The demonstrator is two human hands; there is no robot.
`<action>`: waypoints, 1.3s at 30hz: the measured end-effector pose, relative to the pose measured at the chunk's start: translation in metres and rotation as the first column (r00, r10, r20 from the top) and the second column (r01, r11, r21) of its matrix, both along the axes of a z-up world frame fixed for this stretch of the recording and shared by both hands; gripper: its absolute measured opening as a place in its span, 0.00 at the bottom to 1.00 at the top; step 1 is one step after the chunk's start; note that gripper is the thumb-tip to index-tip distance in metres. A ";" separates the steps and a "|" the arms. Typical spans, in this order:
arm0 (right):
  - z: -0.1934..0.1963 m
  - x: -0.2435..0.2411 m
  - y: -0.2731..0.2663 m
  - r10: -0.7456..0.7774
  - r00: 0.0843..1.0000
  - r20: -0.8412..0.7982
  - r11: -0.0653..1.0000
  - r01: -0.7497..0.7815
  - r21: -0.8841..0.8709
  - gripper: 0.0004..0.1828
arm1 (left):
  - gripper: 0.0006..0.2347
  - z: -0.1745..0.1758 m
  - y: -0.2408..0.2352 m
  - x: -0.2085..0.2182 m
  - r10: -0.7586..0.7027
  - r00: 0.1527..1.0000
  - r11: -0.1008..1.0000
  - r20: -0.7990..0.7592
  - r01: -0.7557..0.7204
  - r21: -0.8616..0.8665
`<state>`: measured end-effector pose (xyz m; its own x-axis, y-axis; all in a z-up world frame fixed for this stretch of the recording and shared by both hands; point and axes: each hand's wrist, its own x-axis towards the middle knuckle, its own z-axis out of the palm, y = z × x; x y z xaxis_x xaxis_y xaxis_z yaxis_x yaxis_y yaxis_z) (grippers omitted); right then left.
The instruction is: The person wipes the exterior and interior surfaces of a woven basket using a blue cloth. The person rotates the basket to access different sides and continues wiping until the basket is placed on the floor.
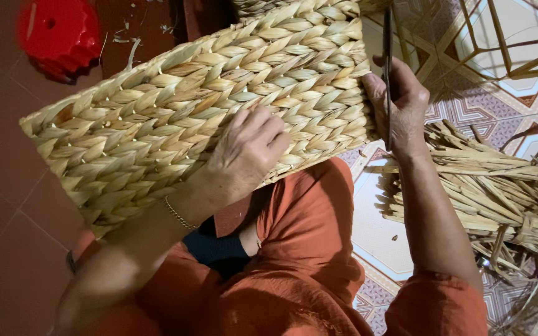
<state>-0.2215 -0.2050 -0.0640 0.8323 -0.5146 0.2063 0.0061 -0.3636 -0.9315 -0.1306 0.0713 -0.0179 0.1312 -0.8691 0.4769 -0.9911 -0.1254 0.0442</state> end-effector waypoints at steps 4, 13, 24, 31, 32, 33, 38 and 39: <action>-0.006 -0.002 -0.002 0.046 0.996 0.074 0.997 -0.041 -0.067 0.19 | 0.06 0.012 0.003 -0.003 -0.061 0.998 0.995 0.002 0.061 0.076; -0.019 0.003 -0.011 -0.006 0.997 0.077 0.995 0.013 -0.096 0.16 | 0.02 0.020 0.016 0.004 -0.062 0.943 0.987 -0.328 0.009 -0.161; -0.038 -0.005 -0.029 0.020 0.994 0.104 0.997 -0.028 0.076 0.19 | 0.18 0.014 0.234 0.041 0.437 0.589 0.415 -0.680 -0.803 -0.428; -0.031 -0.002 -0.027 -0.049 0.997 0.063 0.997 0.044 0.067 0.12 | 0.33 -0.059 0.235 0.028 0.049 0.375 0.588 -0.926 -0.760 -0.277; -0.031 -0.004 -0.026 -0.043 0.997 0.058 0.998 0.040 0.052 0.11 | 0.34 -0.064 0.235 0.025 0.067 0.363 0.584 -0.929 -0.769 -0.258; -0.031 -0.002 -0.026 -0.042 0.997 0.060 0.998 0.039 0.041 0.10 | 0.34 -0.064 0.234 0.026 0.087 0.357 0.584 -0.930 -0.775 -0.243; -0.029 -0.006 -0.027 -0.043 0.995 0.086 0.999 0.040 0.030 0.13 | 0.37 -0.064 0.234 0.027 0.072 0.191 0.567 -0.979 -0.816 -0.117; -0.028 -0.007 -0.025 -0.017 0.995 0.103 1.000 0.017 0.007 0.14 | 0.36 -0.065 0.236 0.026 0.071 0.264 0.578 -0.962 -0.797 -0.176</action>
<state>-0.2287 -0.2302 -0.0917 0.7979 -0.5301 0.2869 0.0957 -0.3584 -0.9286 -0.1046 0.3070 -0.0832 0.9864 -0.1049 0.1266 -0.1377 -0.1072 0.9846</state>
